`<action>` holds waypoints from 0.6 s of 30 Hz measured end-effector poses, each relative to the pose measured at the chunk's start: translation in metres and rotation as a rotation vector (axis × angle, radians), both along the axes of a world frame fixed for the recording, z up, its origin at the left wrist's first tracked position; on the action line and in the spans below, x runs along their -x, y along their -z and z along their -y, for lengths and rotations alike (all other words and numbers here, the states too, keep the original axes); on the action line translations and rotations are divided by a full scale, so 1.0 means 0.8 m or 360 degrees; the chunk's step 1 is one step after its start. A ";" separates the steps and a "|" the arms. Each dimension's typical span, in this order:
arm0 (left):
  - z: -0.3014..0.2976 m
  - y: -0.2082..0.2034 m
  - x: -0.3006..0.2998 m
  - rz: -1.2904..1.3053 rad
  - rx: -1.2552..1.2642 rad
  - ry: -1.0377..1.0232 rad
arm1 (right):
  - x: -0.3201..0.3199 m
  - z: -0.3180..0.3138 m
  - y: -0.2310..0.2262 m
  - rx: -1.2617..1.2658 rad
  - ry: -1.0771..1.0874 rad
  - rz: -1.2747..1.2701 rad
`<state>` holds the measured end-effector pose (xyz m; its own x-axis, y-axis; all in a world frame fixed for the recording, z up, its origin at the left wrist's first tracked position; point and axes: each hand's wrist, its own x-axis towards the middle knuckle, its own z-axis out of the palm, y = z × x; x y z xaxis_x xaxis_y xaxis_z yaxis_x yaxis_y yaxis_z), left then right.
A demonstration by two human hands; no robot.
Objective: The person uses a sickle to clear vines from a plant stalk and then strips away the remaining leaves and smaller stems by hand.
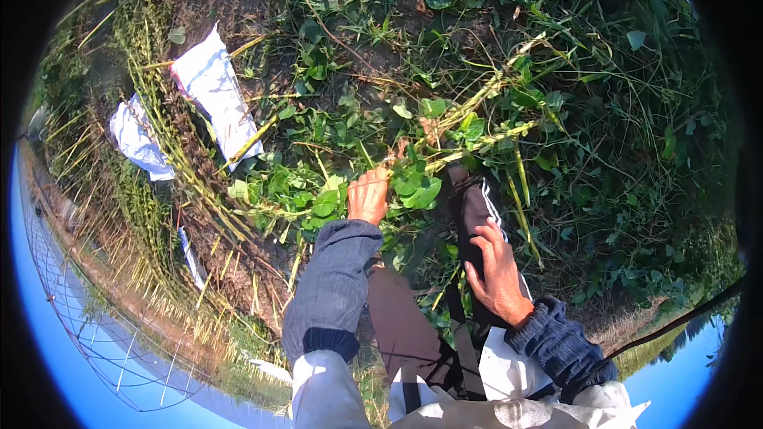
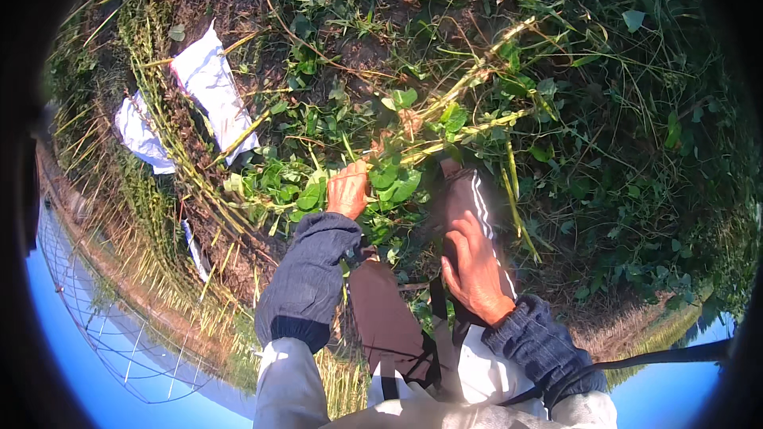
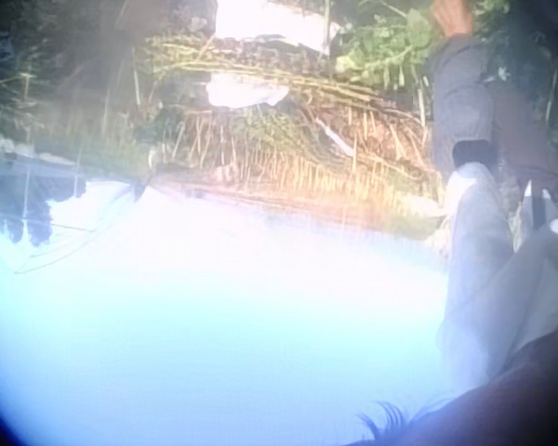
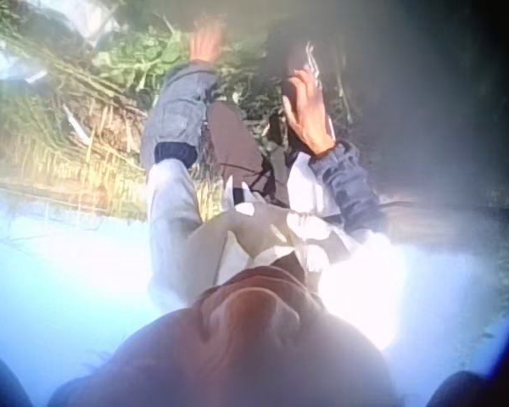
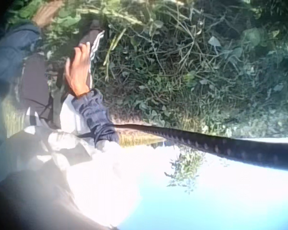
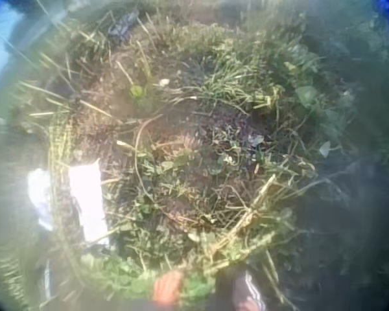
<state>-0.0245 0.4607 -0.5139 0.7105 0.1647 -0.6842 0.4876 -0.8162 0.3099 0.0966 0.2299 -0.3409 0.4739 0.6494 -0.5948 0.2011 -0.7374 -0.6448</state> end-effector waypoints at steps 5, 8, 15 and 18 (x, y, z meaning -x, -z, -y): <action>0.078 -0.027 -0.001 0.0259 -0.0019 -0.0198 | -0.041 0.026 -0.009 0.0052 0.0317 0.0143; 0.051 -0.052 -0.004 0.0121 0.0056 -0.0185 | -0.087 0.044 -0.009 0.0156 0.0307 0.0349; 0.027 -0.077 0.019 0.0246 0.0166 -0.0251 | -0.090 0.059 0.007 0.0485 0.0243 0.0351; 0.003 -0.092 0.036 0.0410 0.0221 -0.0247 | -0.092 0.038 0.023 0.0451 0.0501 0.0303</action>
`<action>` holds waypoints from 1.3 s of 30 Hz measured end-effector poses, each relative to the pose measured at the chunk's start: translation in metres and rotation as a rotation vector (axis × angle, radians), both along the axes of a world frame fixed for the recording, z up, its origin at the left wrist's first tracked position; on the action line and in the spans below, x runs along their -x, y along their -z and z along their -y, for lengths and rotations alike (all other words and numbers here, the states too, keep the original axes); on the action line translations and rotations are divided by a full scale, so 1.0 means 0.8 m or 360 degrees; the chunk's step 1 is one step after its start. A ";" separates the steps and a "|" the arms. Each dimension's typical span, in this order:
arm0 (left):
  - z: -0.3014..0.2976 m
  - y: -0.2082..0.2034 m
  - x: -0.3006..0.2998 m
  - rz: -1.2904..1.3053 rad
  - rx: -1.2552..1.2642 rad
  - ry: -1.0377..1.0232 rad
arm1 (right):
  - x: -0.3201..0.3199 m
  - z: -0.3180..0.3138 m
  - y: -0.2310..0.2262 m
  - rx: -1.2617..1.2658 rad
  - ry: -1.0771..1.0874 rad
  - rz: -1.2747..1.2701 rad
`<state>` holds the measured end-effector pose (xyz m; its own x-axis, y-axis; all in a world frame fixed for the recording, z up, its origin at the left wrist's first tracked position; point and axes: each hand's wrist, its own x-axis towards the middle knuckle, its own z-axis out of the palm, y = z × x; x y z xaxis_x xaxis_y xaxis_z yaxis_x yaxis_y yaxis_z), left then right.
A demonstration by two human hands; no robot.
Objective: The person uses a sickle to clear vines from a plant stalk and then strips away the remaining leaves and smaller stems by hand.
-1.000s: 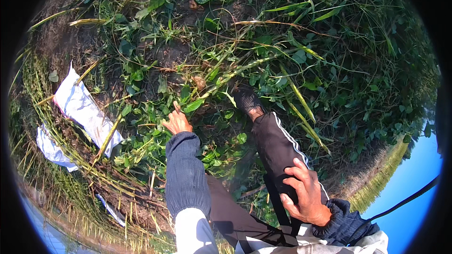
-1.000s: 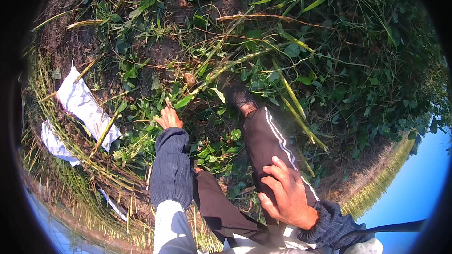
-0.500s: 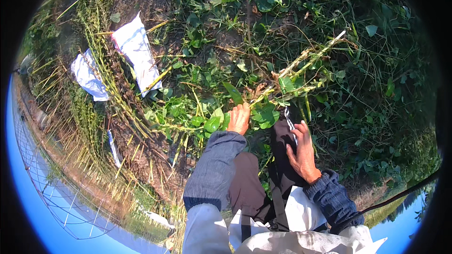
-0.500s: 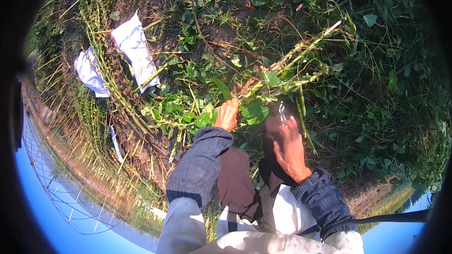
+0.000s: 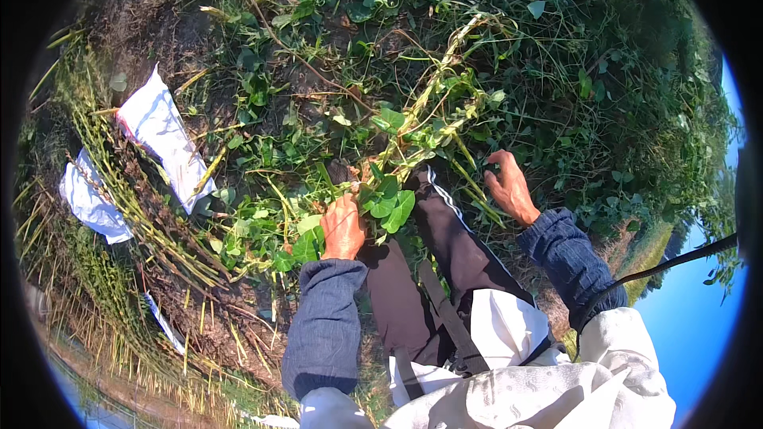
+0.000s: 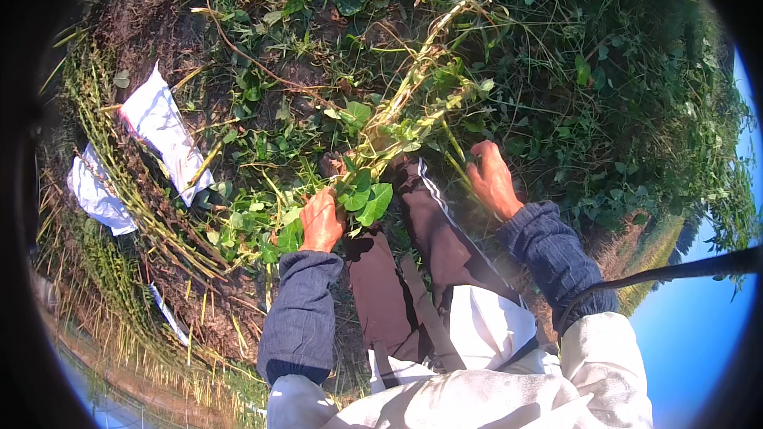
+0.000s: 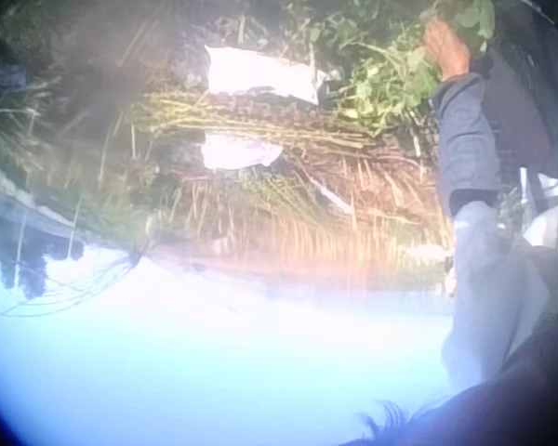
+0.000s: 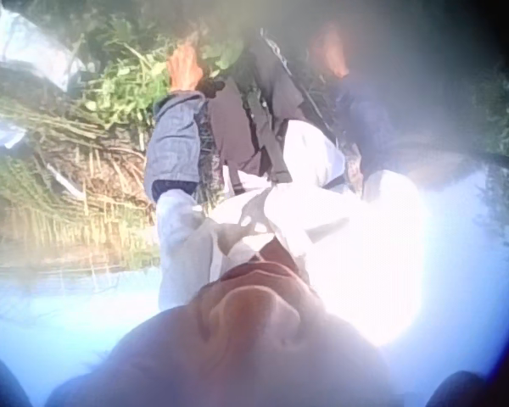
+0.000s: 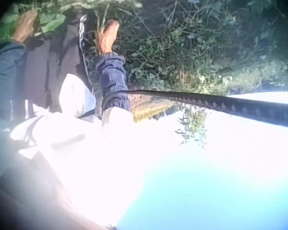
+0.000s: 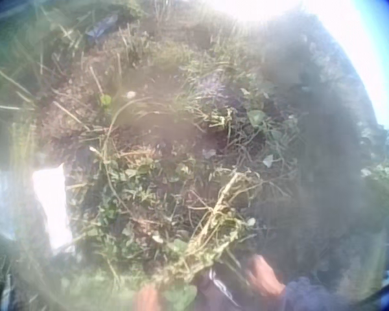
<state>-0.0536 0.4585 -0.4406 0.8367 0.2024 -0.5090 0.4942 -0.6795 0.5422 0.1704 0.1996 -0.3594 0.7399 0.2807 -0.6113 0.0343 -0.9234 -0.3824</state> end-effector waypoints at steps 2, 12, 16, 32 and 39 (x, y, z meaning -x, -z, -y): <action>-0.020 -0.022 0.004 0.0073 0.0130 -0.0097 | 0.022 0.001 -0.003 0.0052 0.0115 -0.0086; -0.159 -0.234 0.054 0.0099 0.0000 0.0028 | 0.056 -0.018 -0.057 -0.0130 0.0194 0.0116; -0.232 -0.368 0.056 -0.0231 0.0184 -0.0112 | 0.024 -0.044 -0.090 -0.0224 0.0314 0.0052; -0.307 -0.774 0.114 -0.0233 -0.0705 -0.0692 | -0.180 -0.456 -0.310 -0.1885 -0.0409 0.0163; -0.378 -0.921 0.153 -0.0336 -0.1627 -0.0216 | -0.174 -0.563 -0.397 -0.2354 -0.0191 -0.0456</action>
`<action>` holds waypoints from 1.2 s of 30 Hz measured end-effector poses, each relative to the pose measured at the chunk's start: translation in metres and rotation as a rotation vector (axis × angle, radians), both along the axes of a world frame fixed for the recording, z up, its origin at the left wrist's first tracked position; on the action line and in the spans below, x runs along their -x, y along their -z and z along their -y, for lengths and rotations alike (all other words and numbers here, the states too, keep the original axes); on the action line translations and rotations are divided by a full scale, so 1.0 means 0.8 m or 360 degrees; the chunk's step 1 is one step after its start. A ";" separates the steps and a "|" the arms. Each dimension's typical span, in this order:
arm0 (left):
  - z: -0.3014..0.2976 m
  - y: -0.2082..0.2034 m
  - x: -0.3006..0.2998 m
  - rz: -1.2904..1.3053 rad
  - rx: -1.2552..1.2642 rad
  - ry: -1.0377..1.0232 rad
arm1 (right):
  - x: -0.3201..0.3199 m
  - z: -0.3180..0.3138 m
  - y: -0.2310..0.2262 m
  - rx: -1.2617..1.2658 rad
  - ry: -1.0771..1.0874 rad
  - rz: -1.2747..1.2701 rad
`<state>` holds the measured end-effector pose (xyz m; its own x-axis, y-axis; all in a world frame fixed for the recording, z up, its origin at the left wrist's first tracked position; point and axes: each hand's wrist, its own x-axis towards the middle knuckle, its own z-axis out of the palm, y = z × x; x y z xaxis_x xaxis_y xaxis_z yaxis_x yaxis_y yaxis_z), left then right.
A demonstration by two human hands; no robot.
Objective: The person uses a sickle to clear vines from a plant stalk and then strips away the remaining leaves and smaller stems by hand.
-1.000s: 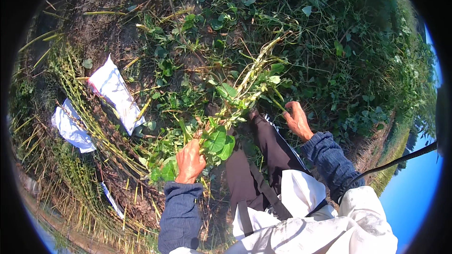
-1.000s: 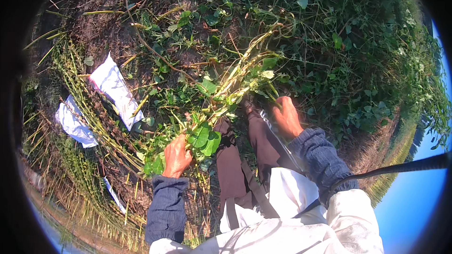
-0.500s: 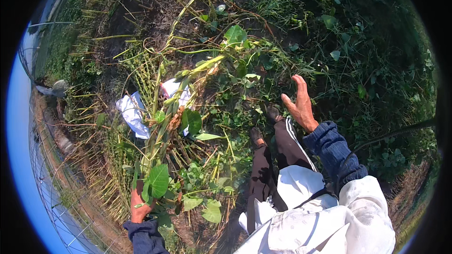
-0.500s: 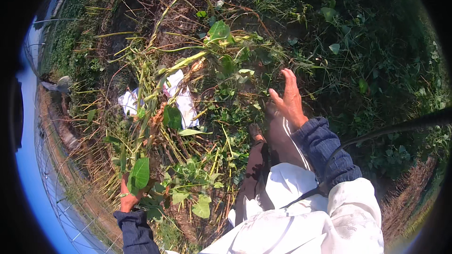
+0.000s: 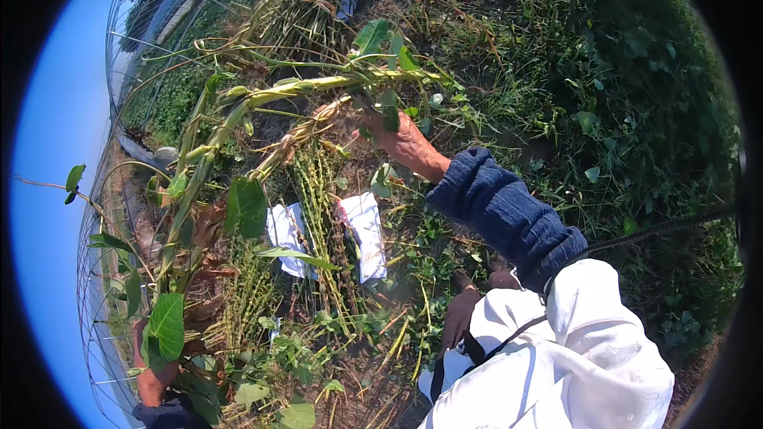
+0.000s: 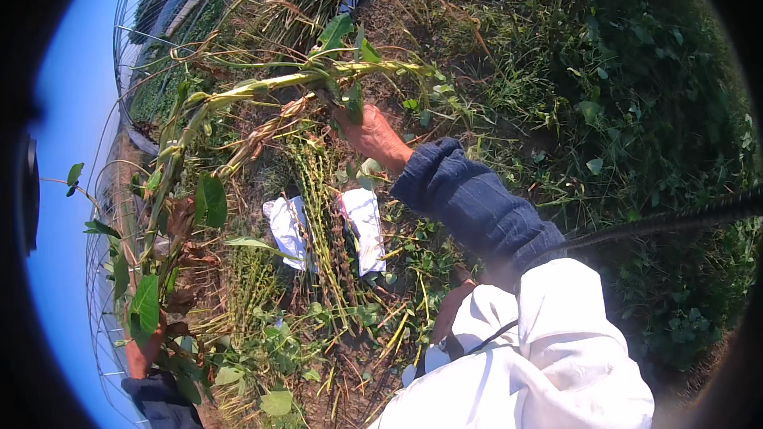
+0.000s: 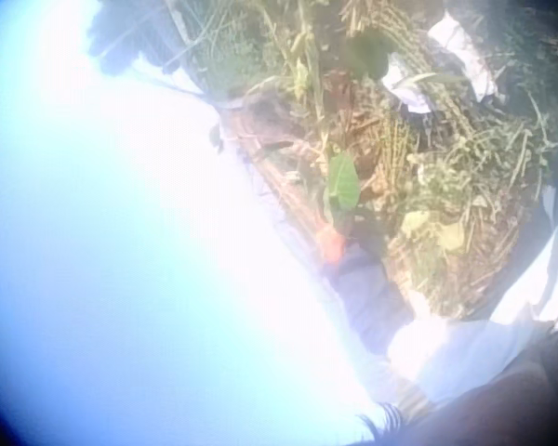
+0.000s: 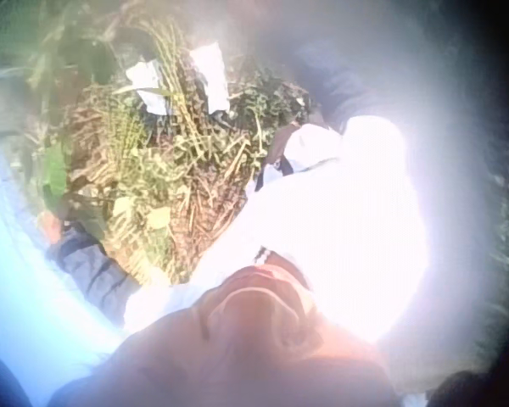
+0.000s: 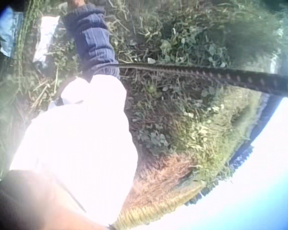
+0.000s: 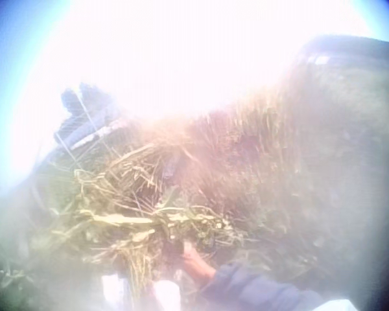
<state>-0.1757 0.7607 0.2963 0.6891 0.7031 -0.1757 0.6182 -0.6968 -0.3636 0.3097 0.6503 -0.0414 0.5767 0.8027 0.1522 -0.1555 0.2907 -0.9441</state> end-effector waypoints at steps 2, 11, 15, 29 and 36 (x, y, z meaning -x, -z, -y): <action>-0.010 0.011 0.018 0.0237 -0.0044 -0.0090 | 0.002 0.019 -0.034 0.0288 -0.0203 0.0162; -0.089 0.143 0.030 0.0325 0.0278 0.0060 | -0.139 0.094 -0.056 0.1231 0.0510 0.2644; -0.089 0.203 -0.028 0.0263 0.0320 0.0402 | -0.176 0.136 -0.048 0.1544 0.0395 0.2820; -0.077 0.324 -0.080 0.0592 0.0797 -0.0723 | -0.417 0.384 0.084 0.2102 0.0771 0.2367; -0.089 0.437 -0.248 0.1635 0.1020 -0.1155 | -0.577 0.676 0.195 0.1546 0.1219 -0.0319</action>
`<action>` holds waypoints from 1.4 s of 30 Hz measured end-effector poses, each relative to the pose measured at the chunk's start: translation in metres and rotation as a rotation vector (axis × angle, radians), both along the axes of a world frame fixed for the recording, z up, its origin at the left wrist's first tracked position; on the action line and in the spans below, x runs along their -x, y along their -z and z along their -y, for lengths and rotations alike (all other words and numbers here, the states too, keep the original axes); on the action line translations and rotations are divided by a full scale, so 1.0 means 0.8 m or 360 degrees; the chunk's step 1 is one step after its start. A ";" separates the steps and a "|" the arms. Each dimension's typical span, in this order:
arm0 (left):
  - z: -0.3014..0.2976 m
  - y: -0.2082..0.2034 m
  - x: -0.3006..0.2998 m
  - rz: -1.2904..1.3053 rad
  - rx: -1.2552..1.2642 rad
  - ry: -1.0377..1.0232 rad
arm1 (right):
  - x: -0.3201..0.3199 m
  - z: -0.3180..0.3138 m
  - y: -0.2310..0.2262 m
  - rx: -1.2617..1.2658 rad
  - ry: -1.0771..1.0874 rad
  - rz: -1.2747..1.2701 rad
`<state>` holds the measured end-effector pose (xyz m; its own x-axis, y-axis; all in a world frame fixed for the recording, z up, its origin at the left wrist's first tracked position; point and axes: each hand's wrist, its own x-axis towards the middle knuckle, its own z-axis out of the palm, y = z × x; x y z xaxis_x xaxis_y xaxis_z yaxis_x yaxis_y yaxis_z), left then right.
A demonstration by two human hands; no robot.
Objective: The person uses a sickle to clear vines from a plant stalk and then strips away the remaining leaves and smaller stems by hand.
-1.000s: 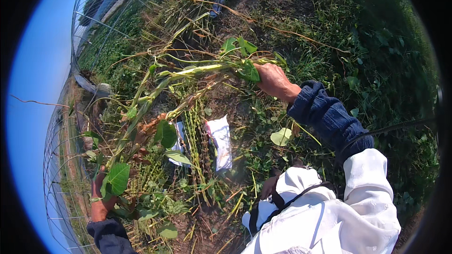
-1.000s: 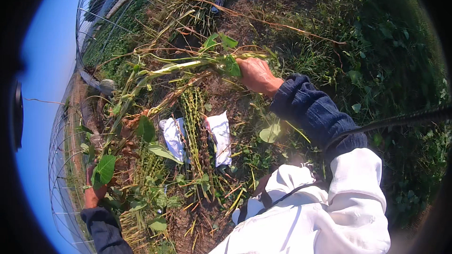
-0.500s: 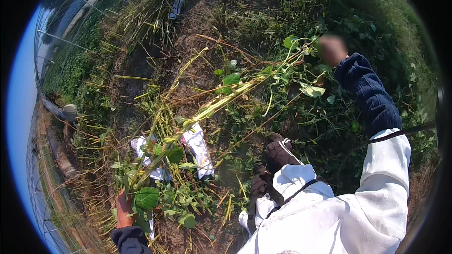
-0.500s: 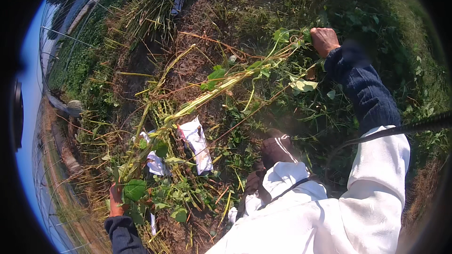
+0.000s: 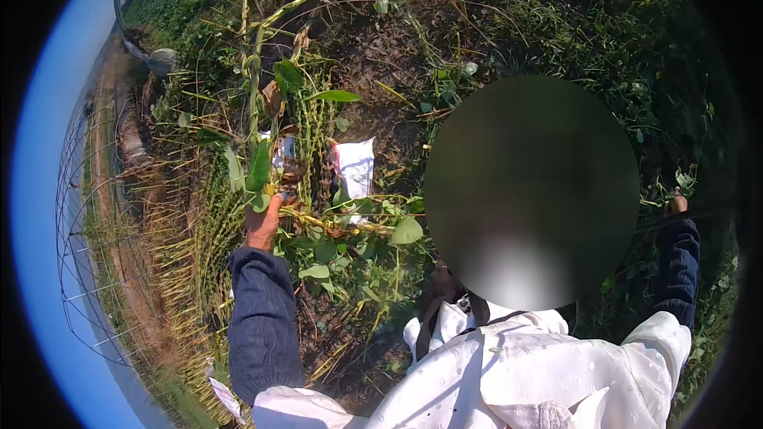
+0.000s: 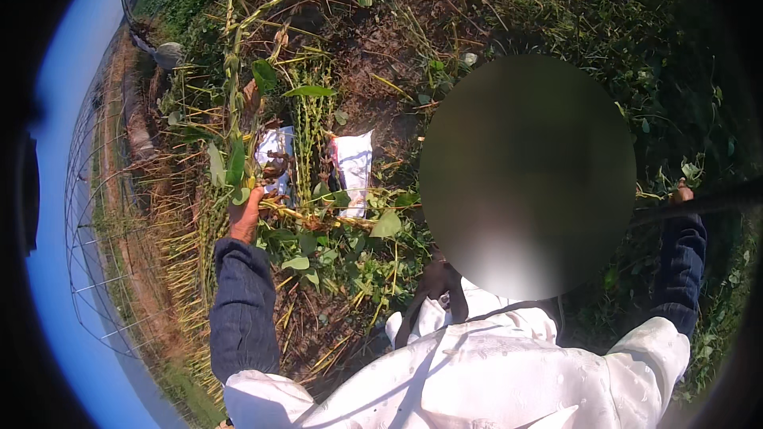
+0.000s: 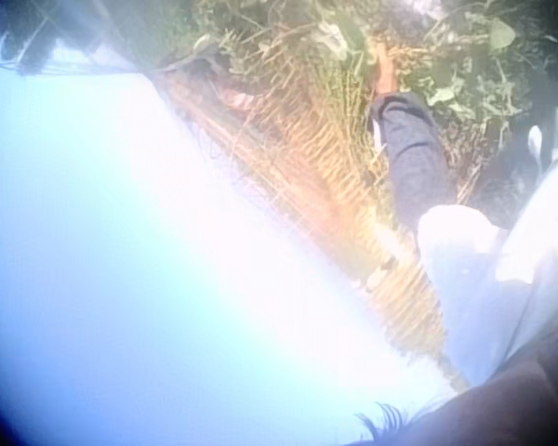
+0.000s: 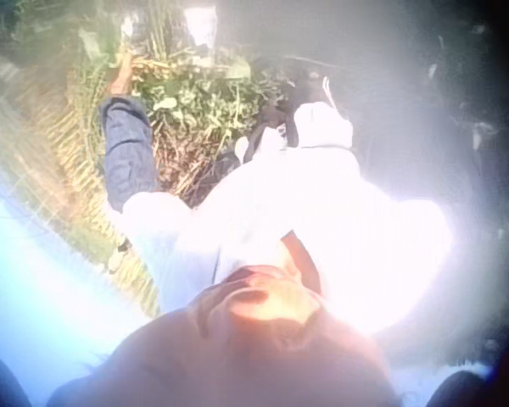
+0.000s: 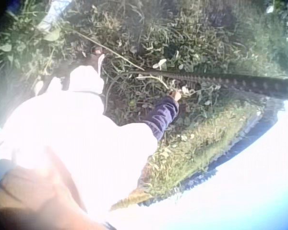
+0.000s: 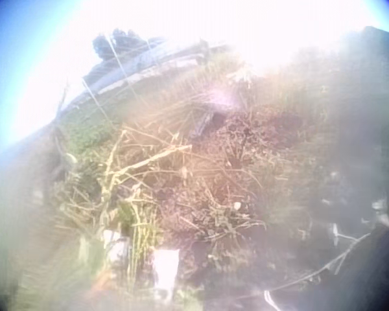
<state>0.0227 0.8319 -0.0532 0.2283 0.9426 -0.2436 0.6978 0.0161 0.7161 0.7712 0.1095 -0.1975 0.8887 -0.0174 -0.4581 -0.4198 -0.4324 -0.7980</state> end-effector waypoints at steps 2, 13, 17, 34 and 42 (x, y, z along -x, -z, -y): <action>-0.015 -0.013 0.000 0.0406 0.0211 -0.0337 | 0.045 -0.015 0.061 -0.0569 0.0241 -0.0450; -0.052 -0.072 -0.149 0.1439 -0.0510 -0.1083 | 0.182 -0.082 0.049 -0.1068 -0.0033 -0.0949; -0.018 -0.055 -0.121 0.1826 -0.0296 -0.1026 | 0.165 -0.156 0.009 -0.0964 -0.0186 -0.0771; 0.199 0.462 -0.007 0.2418 -0.0088 -0.2971 | 0.041 -0.300 0.027 -0.0737 -0.0986 -0.0976; 0.274 0.652 0.003 0.1940 -0.0033 -0.3077 | 0.094 -0.391 0.032 -0.0363 -0.1074 -0.1034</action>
